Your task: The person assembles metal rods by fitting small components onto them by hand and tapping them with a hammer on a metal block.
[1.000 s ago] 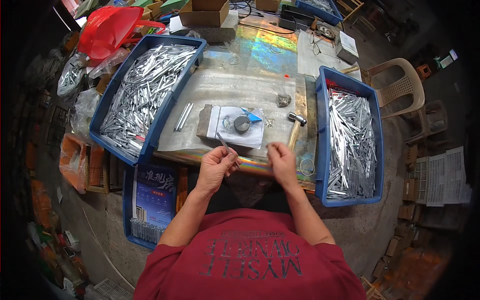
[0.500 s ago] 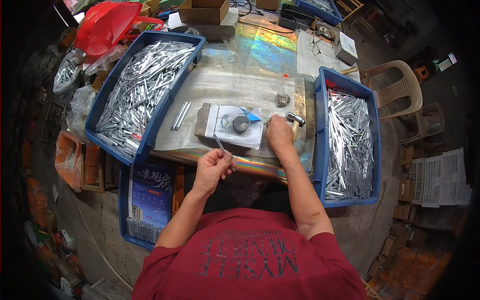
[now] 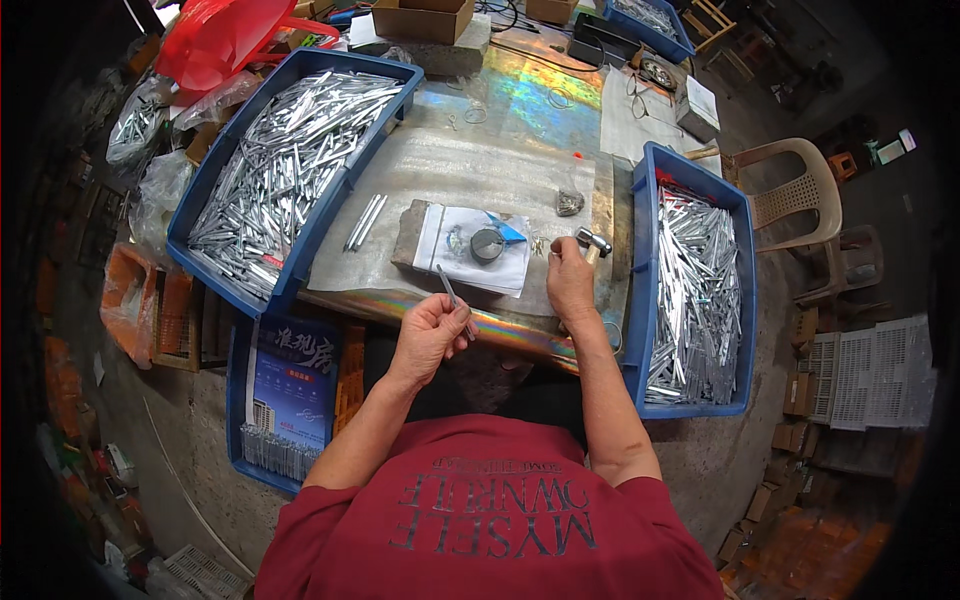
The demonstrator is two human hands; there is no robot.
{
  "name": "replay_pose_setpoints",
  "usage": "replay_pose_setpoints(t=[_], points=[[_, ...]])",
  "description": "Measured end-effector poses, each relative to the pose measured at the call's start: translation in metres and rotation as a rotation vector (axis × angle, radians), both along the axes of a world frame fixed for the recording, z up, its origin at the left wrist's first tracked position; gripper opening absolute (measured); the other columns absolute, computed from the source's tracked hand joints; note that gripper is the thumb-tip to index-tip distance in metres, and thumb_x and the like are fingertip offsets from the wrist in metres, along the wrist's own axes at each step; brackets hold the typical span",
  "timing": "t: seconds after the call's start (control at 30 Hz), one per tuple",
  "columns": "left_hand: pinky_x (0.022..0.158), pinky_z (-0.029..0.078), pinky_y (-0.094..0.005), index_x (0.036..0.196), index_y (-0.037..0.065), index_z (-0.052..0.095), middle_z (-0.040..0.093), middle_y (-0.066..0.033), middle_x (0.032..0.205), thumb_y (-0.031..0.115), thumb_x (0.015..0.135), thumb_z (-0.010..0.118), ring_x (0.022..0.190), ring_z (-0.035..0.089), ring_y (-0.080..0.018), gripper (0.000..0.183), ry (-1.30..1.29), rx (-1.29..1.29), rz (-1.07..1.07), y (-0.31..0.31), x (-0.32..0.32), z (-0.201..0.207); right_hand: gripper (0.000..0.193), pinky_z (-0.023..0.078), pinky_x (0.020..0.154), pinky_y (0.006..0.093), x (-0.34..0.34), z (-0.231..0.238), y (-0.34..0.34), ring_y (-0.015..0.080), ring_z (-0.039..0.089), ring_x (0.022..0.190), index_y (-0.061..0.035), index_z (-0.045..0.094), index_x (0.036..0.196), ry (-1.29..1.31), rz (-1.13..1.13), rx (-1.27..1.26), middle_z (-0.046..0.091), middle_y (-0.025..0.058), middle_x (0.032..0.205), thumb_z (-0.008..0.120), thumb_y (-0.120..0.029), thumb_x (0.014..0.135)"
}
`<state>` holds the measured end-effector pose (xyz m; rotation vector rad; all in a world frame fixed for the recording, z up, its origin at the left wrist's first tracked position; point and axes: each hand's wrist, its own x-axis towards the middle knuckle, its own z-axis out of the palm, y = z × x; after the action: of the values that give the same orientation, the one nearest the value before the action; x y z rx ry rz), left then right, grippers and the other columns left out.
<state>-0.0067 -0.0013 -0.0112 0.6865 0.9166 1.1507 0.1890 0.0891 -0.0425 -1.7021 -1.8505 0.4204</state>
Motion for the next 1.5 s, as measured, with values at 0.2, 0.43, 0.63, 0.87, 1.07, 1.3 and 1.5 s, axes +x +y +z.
replay_pose_setpoints(t=[0.2, 0.43, 0.63, 0.87, 1.07, 1.3, 1.5], points=[[0.036, 0.033, -0.0121, 0.077, 0.003, 0.054, 0.057, -0.0054, 0.065, 0.016, 0.078, 0.054, 0.047, 0.048, -0.0036, 0.013, 0.057, -0.029, -0.031, -0.002, -0.001, -0.001, 0.013, 0.039, 0.047, 0.0204, 0.005, 0.011, -0.012, 0.0082, 0.05, 0.053, 0.0004, 0.049, 0.087, 0.589, -0.07, -0.213, 0.051, 0.0042, 0.065, 0.05, -0.008, 0.077], [0.036, 0.034, -0.0123, 0.073, 0.002, 0.057, 0.057, -0.0047, 0.065, 0.016, 0.077, 0.055, 0.049, 0.049, -0.0034, 0.014, 0.059, -0.022, -0.068, -0.003, 0.004, 0.0, 0.012, 0.039, 0.046, 0.02, 0.008, 0.027, -0.033, 0.0097, 0.051, 0.053, -0.0003, 0.05, 0.085, 1.258, 0.083, -0.439, 0.051, 0.0033, 0.064, 0.05, -0.01, 0.079], [0.037, 0.032, -0.0116, 0.077, 0.003, 0.057, 0.056, -0.0013, 0.062, 0.018, 0.077, 0.056, 0.049, 0.047, -0.0015, 0.015, 0.079, -0.03, -0.11, -0.003, 0.008, 0.005, 0.012, 0.038, 0.045, 0.0206, -0.002, 0.043, -0.049, 0.0105, 0.05, 0.053, -0.0021, 0.048, 0.077, 1.44, 0.134, -0.508, 0.05, 0.0035, 0.064, 0.053, -0.013, 0.078], [0.039, 0.032, -0.0115, 0.075, 0.003, 0.057, 0.056, -0.002, 0.063, 0.018, 0.078, 0.055, 0.05, 0.047, -0.0014, 0.016, 0.062, 0.007, -0.128, -0.003, 0.015, 0.009, 0.013, 0.034, 0.046, 0.0196, -0.021, 0.049, -0.068, 0.0098, 0.046, 0.053, -0.0021, 0.049, 0.077, 1.402, 0.151, -0.544, 0.049, 0.0027, 0.065, 0.054, -0.014, 0.077], [0.047, 0.036, -0.0135, 0.071, 0.004, 0.054, 0.052, 0.002, 0.062, 0.017, 0.08, 0.051, 0.052, 0.043, -0.0013, 0.016, 0.005, 0.043, -0.153, -0.004, 0.019, 0.015, 0.009, 0.035, 0.049, 0.0163, -0.036, 0.045, -0.084, 0.0042, 0.043, 0.054, -0.0017, 0.05, 0.079, 1.197, 0.195, -0.446, 0.048, -0.0017, 0.064, 0.052, -0.01, 0.079], [0.042, 0.033, -0.0115, 0.071, 0.006, 0.054, 0.052, 0.0025, 0.061, 0.019, 0.078, 0.053, 0.05, 0.044, -0.0006, 0.015, -0.053, 0.016, -0.148, -0.008, 0.017, 0.004, 0.007, 0.038, 0.05, 0.0186, -0.043, 0.05, -0.093, 0.0079, 0.047, 0.055, 0.0009, 0.05, 0.075, 0.837, 0.246, -0.189, 0.049, 0.0027, 0.065, 0.052, -0.006, 0.077], [0.044, 0.033, -0.0114, 0.073, 0.005, 0.054, 0.053, 0.0019, 0.062, 0.018, 0.078, 0.054, 0.05, 0.044, -0.0005, 0.014, -0.004, 0.037, -0.165, -0.007, 0.013, 0.004, 0.01, 0.038, 0.048, 0.0224, -0.039, 0.057, -0.087, 0.0139, 0.048, 0.053, 0.0016, 0.048, 0.072, 0.408, 0.373, 0.025, 0.049, 0.0082, 0.065, 0.052, -0.007, 0.075]])
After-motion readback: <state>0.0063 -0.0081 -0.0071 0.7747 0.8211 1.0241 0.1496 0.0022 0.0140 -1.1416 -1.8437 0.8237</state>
